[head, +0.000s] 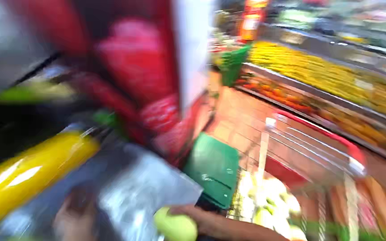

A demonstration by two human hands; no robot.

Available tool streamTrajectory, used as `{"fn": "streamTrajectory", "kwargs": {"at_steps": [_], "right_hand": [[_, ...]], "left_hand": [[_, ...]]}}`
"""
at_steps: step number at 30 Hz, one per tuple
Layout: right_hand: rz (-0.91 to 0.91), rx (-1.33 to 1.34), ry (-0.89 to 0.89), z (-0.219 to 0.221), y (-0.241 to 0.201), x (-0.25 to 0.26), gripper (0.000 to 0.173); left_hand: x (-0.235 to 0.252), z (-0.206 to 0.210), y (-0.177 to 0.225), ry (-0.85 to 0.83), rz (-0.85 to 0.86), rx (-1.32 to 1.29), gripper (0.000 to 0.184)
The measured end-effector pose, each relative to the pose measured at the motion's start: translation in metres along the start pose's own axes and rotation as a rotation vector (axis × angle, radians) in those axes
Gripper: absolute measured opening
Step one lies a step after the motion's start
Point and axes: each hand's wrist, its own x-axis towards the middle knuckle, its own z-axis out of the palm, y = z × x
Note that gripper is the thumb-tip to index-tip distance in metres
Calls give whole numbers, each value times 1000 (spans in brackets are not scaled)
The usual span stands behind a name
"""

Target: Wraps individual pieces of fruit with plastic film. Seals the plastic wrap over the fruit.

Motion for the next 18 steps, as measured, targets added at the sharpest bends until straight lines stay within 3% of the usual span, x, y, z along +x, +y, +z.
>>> {"fn": "streamTrajectory", "kwargs": {"at_steps": [1,3,6,8,10,12,14,18], "right_hand": [[20,-1,38,4,4,-2,38],[28,-73,96,9,11,2,39],[138,-172,-57,13,13,18,55],[211,-269,-166,27,16,28,64],[258,-198,-196,26,22,31,65],[258,-105,-244,22,28,42,69],[256,-77,-305,10,29,47,73],[267,-7,-396,6,29,49,73]], "left_hand": [[-7,10,3,110,32,-32,25],[-1,13,4,170,140,-170,17],[-1,-5,11,212,241,-115,24],[-16,-9,25,245,186,-64,31],[-48,1,27,294,99,-60,33],[-82,17,36,294,145,-9,29],[-127,32,40,292,370,157,23],[-175,33,68,180,1328,921,11]]}}
